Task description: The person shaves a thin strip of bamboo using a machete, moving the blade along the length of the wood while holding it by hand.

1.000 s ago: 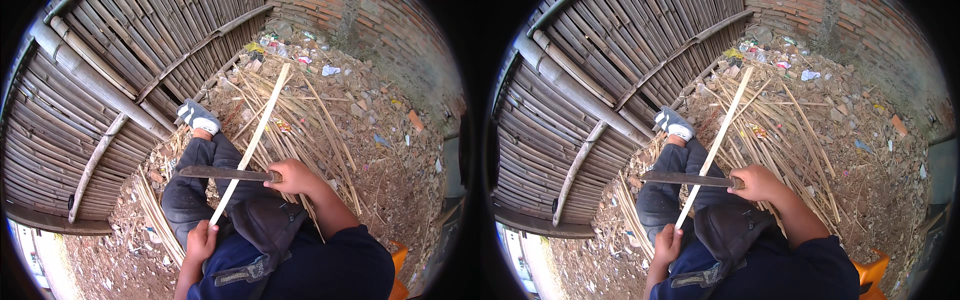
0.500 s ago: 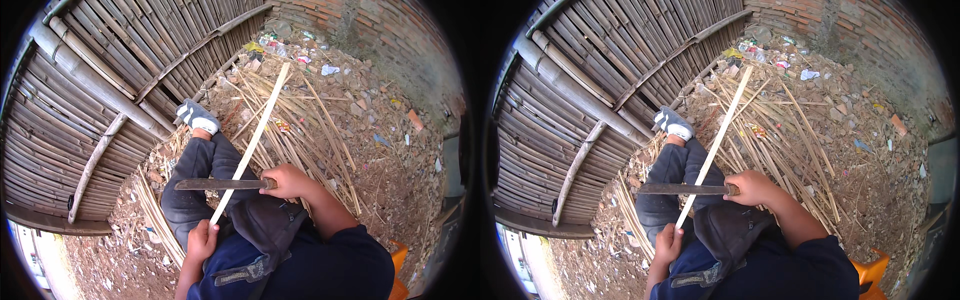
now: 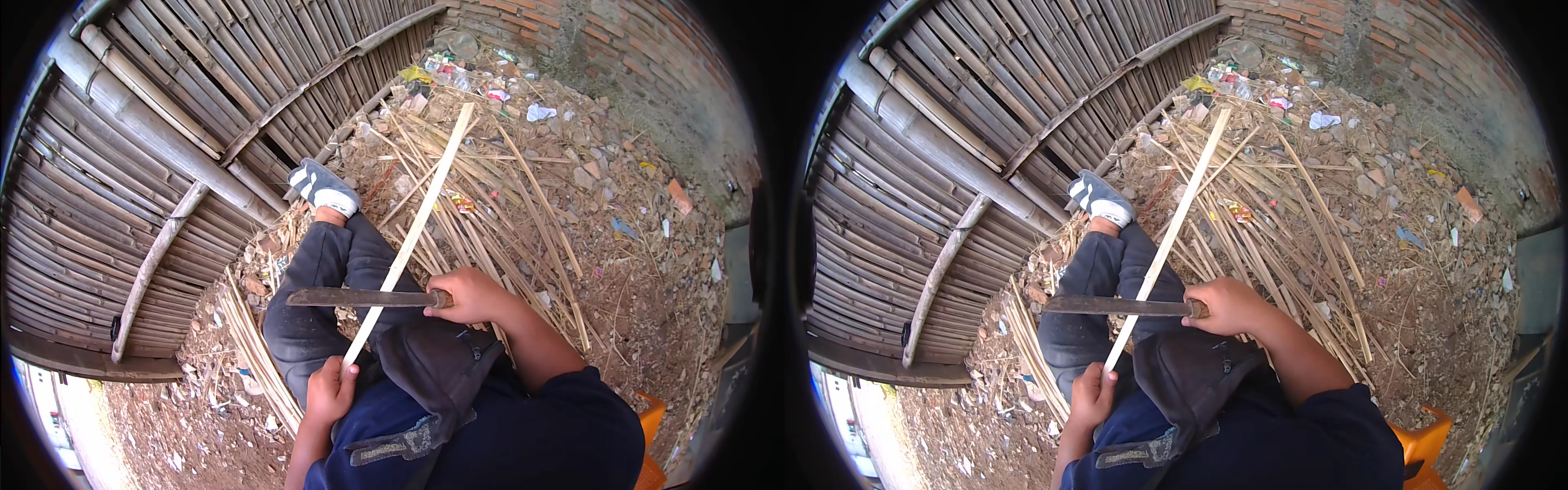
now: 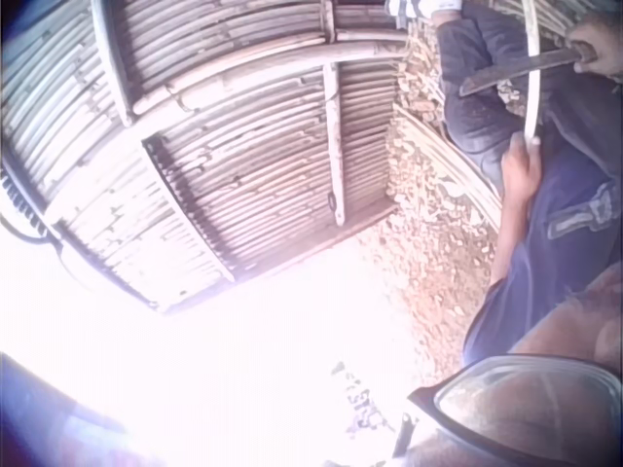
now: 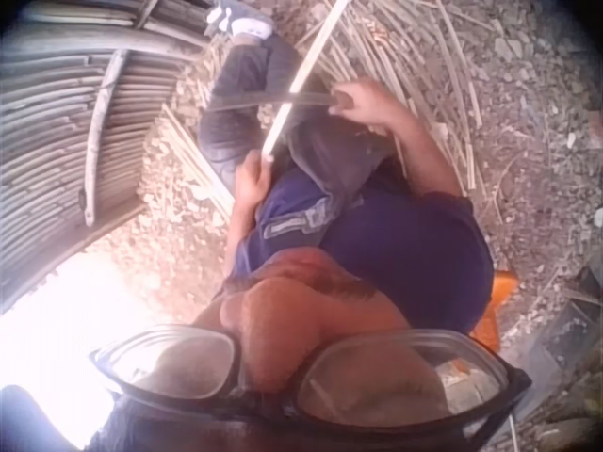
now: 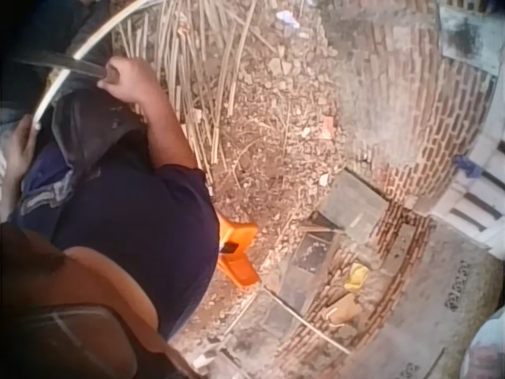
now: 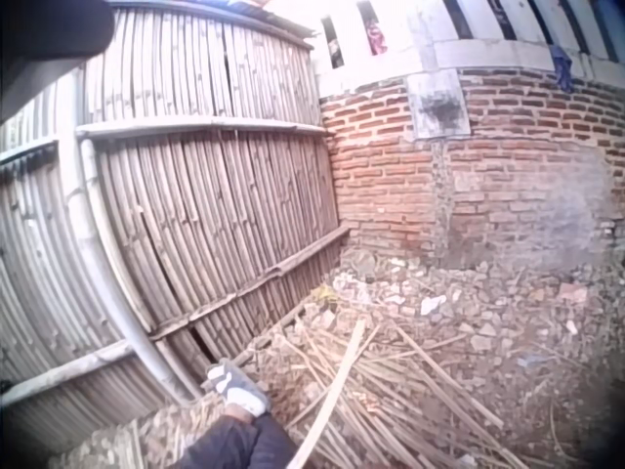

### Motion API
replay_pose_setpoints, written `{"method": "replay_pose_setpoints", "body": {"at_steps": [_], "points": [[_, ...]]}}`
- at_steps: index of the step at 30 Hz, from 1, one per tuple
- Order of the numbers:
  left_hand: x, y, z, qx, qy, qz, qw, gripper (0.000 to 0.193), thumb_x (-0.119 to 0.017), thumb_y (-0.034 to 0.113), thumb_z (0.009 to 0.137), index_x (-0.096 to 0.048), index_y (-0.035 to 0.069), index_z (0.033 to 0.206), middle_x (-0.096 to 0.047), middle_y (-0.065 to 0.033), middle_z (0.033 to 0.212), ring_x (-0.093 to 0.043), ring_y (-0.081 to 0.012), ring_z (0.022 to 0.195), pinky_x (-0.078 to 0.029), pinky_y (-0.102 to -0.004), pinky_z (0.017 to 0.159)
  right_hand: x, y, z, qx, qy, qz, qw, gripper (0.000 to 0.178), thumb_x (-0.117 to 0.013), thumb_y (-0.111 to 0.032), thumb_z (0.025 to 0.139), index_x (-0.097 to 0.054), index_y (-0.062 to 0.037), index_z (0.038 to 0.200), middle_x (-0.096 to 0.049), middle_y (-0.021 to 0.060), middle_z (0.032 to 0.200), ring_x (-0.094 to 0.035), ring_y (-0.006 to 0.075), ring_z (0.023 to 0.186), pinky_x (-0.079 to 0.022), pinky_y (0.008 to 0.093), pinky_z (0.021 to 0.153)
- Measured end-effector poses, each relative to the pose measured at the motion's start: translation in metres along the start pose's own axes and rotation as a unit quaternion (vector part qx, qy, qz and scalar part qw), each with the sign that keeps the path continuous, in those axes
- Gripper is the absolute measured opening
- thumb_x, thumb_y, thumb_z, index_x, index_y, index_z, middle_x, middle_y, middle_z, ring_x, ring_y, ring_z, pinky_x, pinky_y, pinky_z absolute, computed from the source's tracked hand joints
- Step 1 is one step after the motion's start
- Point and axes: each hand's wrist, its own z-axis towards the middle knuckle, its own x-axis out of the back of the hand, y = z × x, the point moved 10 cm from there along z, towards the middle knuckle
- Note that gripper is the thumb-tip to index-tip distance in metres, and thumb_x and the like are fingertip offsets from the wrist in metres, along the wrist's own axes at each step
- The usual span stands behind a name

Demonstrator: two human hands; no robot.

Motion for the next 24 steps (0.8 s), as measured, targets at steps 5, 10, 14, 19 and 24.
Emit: {"method": "replay_pose_setpoints", "body": {"at_steps": [5,10,14,19,24], "points": [[-0.001,-0.002,-0.001,0.005,-0.006,0.001,1.0,0.029,-0.065,0.03,0.1,-0.063,0.001,0.099,-0.065,-0.021,0.072,-0.067,-0.0433,0.069,-0.051,-0.047,0.061,-0.006,0.006,-0.003,-0.027,-0.012,-0.001,1.0,0.032,-0.083,-0.035,0.082,-0.069,-0.0085,0.093,-0.064,0.0134,0.07,-0.066,0.0356,0.069,-0.049,0.0444,0.063],[-0.001,-0.002,0.0,0.006,-0.006,0.006,1.0,0.028,-0.066,0.029,0.099,-0.063,0.001,0.098,-0.065,-0.0209,0.071,-0.067,-0.0428,0.067,-0.051,-0.0467,0.06,-0.009,0.008,-0.003,-0.034,-0.023,0.002,0.999,0.032,-0.083,-0.036,0.083,-0.069,-0.0086,0.094,-0.064,0.0137,0.071,-0.067,0.0357,0.071,-0.05,0.0446,0.064],[0.0,0.0,0.0,0.008,-0.002,0.002,1.0,0.029,-0.066,0.03,0.099,-0.063,0.001,0.098,-0.064,-0.0204,0.069,-0.066,-0.0418,0.065,-0.05,-0.0461,0.059,-0.009,0.008,-0.003,-0.037,-0.027,0.001,0.999,0.032,-0.082,-0.036,0.083,-0.069,-0.0089,0.094,-0.065,0.0137,0.071,-0.067,0.0358,0.071,-0.05,0.0446,0.065],[-0.001,-0.001,-0.001,0.012,-0.005,0.004,1.0,0.03,-0.067,0.031,0.099,-0.063,0.001,0.097,-0.064,-0.0196,0.068,-0.066,-0.0411,0.064,-0.05,-0.0454,0.058,-0.01,0.008,-0.003,-0.028,-0.026,0.001,0.999,0.032,-0.082,-0.036,0.084,-0.069,-0.0088,0.094,-0.065,0.0134,0.071,-0.067,0.0353,0.07,-0.05,0.0445,0.064],[-0.002,-0.002,0.0,0.018,-0.01,0.013,1.0,0.032,-0.068,0.033,0.098,-0.062,0.002,0.094,-0.064,-0.0186,0.067,-0.066,-0.0409,0.064,-0.05,-0.0455,0.058,-0.012,0.011,-0.004,-0.035,-0.027,0.006,0.999,0.033,-0.081,-0.037,0.084,-0.069,-0.0088,0.095,-0.064,0.0132,0.07,-0.067,0.035,0.069,-0.05,0.0445,0.063]]}}
